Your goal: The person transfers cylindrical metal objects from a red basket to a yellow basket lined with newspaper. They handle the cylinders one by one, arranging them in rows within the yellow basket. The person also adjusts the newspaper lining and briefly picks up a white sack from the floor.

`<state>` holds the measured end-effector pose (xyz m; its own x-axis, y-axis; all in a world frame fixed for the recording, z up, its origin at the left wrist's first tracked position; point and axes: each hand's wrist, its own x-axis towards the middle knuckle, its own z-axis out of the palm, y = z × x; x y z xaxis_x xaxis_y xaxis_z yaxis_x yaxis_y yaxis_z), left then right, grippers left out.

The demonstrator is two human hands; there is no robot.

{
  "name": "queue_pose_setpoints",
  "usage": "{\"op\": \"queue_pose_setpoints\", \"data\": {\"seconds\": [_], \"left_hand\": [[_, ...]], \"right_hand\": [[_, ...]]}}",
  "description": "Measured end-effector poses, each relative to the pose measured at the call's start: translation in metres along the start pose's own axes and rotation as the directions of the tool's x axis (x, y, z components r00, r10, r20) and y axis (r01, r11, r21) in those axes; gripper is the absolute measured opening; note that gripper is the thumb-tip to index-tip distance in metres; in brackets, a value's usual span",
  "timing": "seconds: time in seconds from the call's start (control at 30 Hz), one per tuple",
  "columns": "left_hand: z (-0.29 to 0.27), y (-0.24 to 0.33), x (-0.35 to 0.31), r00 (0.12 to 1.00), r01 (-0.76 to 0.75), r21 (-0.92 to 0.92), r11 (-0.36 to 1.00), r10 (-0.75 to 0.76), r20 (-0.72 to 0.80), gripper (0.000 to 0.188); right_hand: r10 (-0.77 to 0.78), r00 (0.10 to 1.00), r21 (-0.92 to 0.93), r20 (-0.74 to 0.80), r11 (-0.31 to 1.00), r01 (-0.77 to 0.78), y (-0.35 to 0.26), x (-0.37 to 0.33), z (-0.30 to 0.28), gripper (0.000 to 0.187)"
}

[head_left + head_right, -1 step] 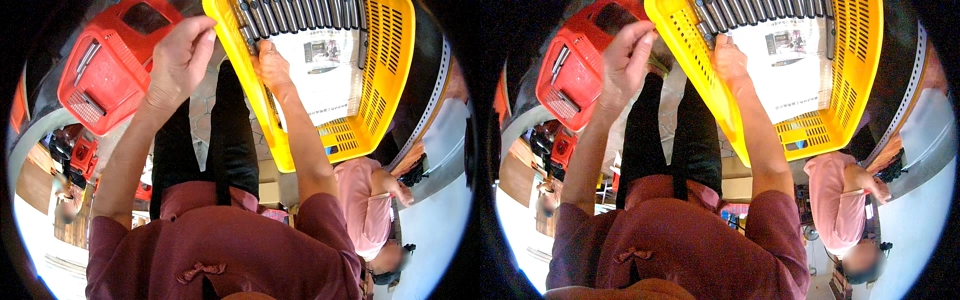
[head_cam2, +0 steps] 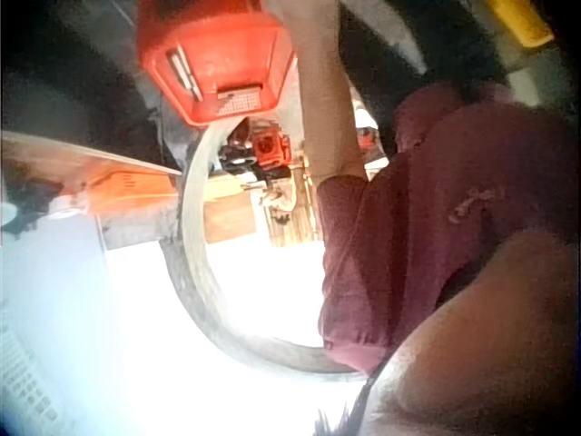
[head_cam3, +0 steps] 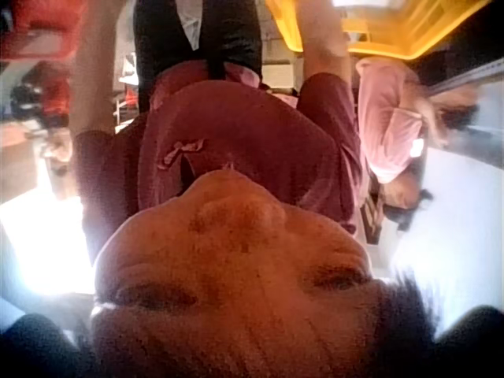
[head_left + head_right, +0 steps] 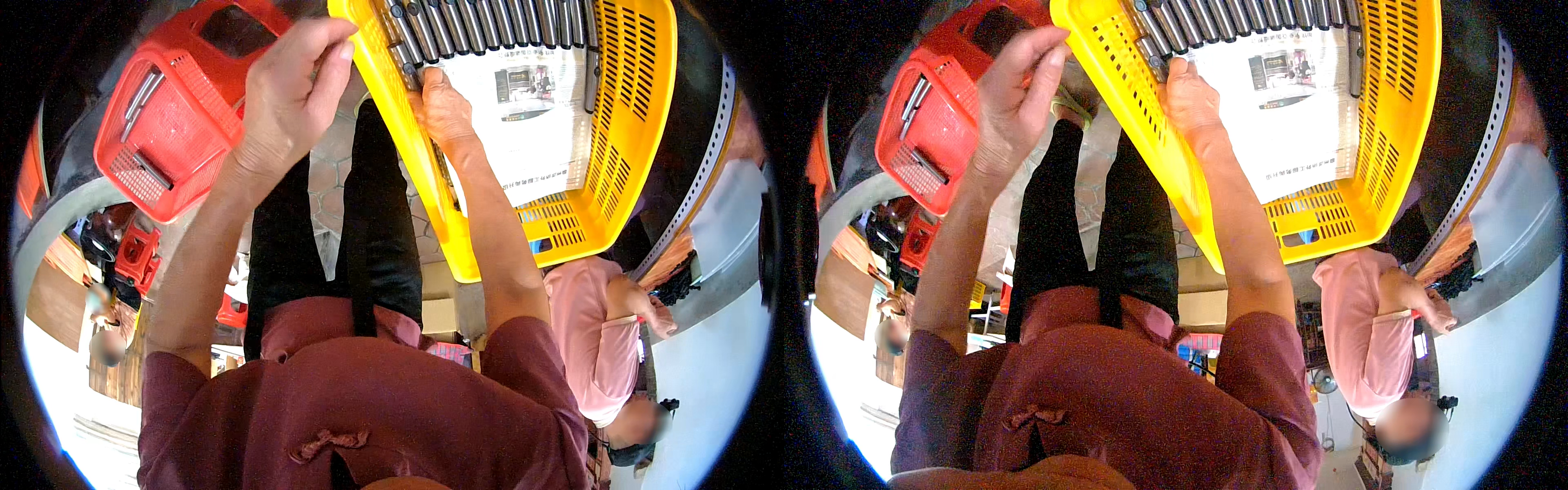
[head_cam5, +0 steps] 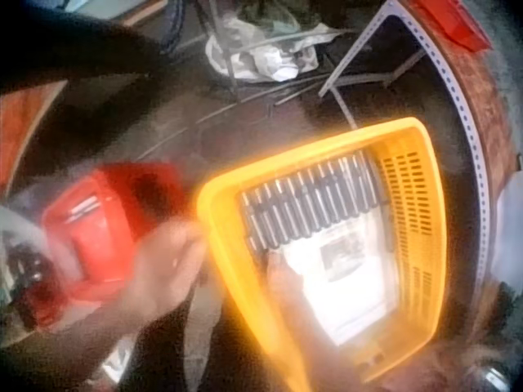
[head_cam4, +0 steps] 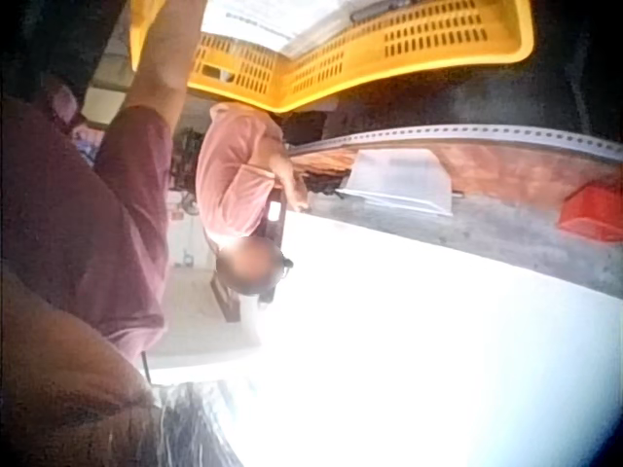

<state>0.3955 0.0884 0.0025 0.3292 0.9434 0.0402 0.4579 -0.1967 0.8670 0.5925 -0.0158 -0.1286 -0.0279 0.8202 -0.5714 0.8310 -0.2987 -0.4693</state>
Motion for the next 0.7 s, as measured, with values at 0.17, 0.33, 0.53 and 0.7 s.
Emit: {"op": "queue_pose_setpoints", "data": {"seconds": [0.17,0.33,0.53,0.7], "left_hand": [[0.006,0.016,0.05,0.979,0.178,-0.195,0.965,-0.154,0.132,0.024],[0.039,0.02,0.073,0.899,0.426,-0.252,0.869,-0.377,0.22,0.025],[0.149,-0.004,0.064,0.371,0.872,-0.408,0.27,-0.908,0.193,0.04],[0.178,-0.038,0.074,0.328,0.912,-0.237,0.334,-0.942,-0.068,0.056]], "right_hand": [[0.1,0.988,0.06,0.121,0.992,-0.108,0.007,-0.006,-0.004,0.035],[0.107,0.99,0.115,0.092,0.986,-0.118,0.012,-0.011,-0.001,0.037],[-0.007,0.985,0.206,0.171,0.978,-0.029,0.028,-0.017,0.002,0.046],[0.123,0.955,0.189,0.269,0.966,-0.177,0.021,-0.019,-0.001,0.043]]}}
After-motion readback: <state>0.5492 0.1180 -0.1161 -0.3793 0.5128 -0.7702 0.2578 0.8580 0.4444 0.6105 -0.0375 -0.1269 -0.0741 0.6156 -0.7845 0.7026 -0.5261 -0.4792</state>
